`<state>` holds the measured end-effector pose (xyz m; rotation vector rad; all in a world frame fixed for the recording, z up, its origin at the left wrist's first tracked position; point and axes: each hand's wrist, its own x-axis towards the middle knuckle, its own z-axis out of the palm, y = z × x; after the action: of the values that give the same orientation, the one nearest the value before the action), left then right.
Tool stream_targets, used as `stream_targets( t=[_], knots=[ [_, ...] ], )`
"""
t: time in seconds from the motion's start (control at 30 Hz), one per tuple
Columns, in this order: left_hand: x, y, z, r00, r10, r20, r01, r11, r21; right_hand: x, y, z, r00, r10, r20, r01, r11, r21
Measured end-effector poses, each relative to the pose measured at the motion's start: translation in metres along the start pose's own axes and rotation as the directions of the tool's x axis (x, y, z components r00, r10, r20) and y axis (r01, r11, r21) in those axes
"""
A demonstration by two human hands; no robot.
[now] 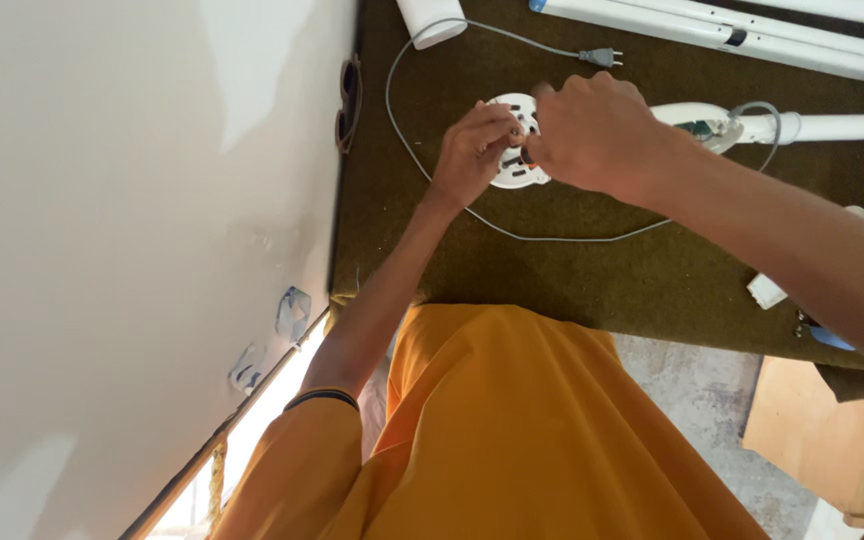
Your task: The person services a disassembled pedestal fan, using a screwdriver to unscrew and remove the rear motor cover and other fan components. They handle the fan grille, housing parts, and a sponge, then reposition the fan body and continue unscrewing screws from the housing.
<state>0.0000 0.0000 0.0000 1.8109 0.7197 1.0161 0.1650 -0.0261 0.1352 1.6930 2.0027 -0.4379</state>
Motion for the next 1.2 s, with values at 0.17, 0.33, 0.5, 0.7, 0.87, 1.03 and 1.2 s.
stream_targets(
  t=[0.17,0.33,0.5,0.7,0.87,1.03,1.2],
  knots=[
    [0.003,-0.011,0.000,1.000,-0.018,0.010,0.018,0.999,-0.034,-0.037,-0.004,-0.027,0.868,-0.422,-0.262,0.379,0.904,-0.198],
    [-0.001,-0.020,0.003,1.000,-0.003,0.017,0.003,1.000,-0.024,-0.036,-0.012,-0.023,0.764,-0.598,-0.243,0.422,0.748,-0.513],
    [-0.004,-0.024,0.006,0.997,0.076,-0.007,-0.075,0.996,0.045,-0.020,-0.016,-0.019,0.807,-0.573,-0.139,0.441,0.743,-0.503],
    [-0.005,-0.024,0.007,0.997,0.071,-0.008,-0.071,0.996,0.059,-0.013,-0.007,-0.028,0.996,0.028,-0.086,-0.017,0.992,0.124],
    [-0.001,-0.025,0.007,0.999,0.050,0.000,-0.050,0.998,0.023,-0.029,-0.007,-0.027,0.898,-0.372,-0.234,0.360,0.928,-0.094],
    [0.000,-0.024,0.008,0.998,-0.058,0.026,0.059,0.998,-0.036,-0.036,-0.007,-0.026,0.739,-0.602,-0.303,0.490,0.788,-0.373],
    [-0.001,-0.023,0.010,0.986,0.165,-0.038,-0.159,0.979,0.130,-0.026,-0.006,-0.027,0.827,-0.549,-0.119,0.414,0.739,-0.532]
  ],
)
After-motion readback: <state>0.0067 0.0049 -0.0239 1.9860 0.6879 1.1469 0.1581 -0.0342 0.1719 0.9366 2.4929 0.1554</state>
